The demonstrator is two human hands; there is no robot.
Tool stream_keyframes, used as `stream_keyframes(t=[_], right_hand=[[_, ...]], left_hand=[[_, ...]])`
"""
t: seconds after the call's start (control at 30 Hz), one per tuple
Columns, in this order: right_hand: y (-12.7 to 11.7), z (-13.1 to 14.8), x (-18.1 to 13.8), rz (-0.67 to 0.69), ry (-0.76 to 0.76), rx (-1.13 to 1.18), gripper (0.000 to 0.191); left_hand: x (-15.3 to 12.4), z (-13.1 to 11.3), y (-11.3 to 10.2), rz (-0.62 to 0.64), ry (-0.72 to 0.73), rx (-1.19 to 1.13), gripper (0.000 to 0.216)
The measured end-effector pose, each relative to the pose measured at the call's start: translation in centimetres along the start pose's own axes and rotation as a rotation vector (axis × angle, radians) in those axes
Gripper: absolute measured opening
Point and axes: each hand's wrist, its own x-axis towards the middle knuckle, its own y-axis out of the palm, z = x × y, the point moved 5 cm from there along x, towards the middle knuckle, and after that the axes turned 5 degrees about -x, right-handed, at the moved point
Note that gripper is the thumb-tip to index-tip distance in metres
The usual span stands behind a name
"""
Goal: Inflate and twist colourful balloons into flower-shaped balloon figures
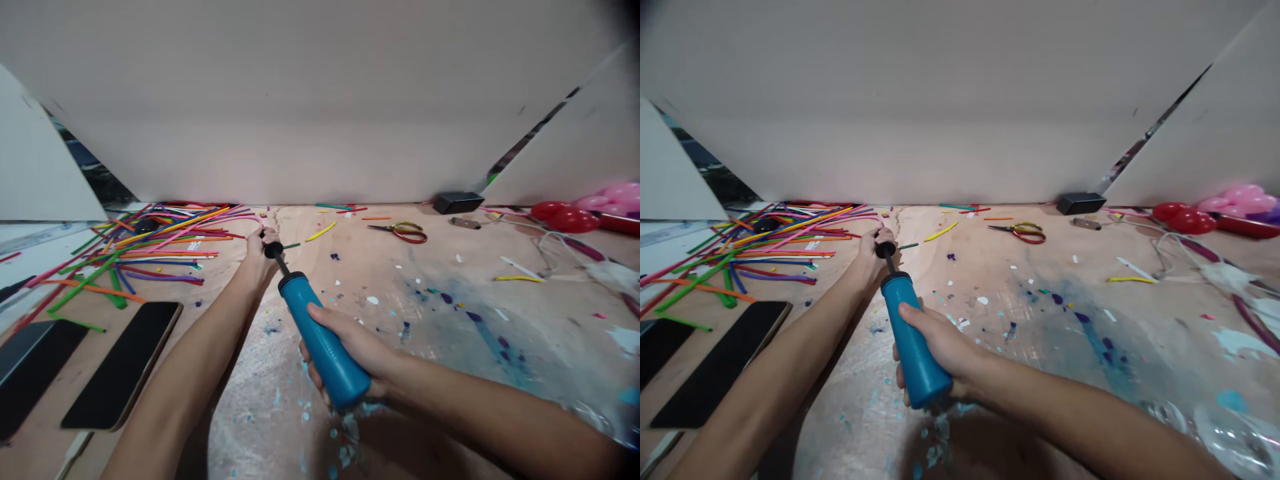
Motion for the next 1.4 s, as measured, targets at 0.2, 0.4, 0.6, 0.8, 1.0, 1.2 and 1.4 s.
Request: stream_keyframes(t=[0.2,0.4,0.6,0.8,1.0,1.2,1.4], right_hand=[[-1.0,0.5,0.5,0.075,-0.051,-0.040,0.031],[-1.6,0.6,0.7,0.065,-0.069,-0.091,0.031],[-2.2,1.5,1.2,0.025,-0.121,-0.115,0.031],[-4.1,2.6,2.3,-0.064,-0.059,-0.094,0.041],[-2.8,2.3,2.2,-0.068,-0.091,0.002,0.038],[1.5,-1.6,0.3,-0.048,-0.053,0.198,0.036],[2.9,-5.0,0.0,0.036,-0.123,0.150,0.048]], left_hand=[[-0.5,-0.1,0.5,0.006,0.033,0.006,0.032],[-1.0,-0.3,1.1,-0.001,0.075,0.032,0.030],[-1.1,1.0,1.4,-0.074,0.093,0.099,0.031],[-1.6,5.4,1.1,-0.125,0.048,0.187,0.026],[-1.7,5.9,1.4,-0.130,0.027,0.232,0.022],[-1.2,2.2,2.0,-0.142,-0.024,0.261,0.022],[-1.1,-1.3,1.5,-0.112,-0.011,0.215,0.022]])
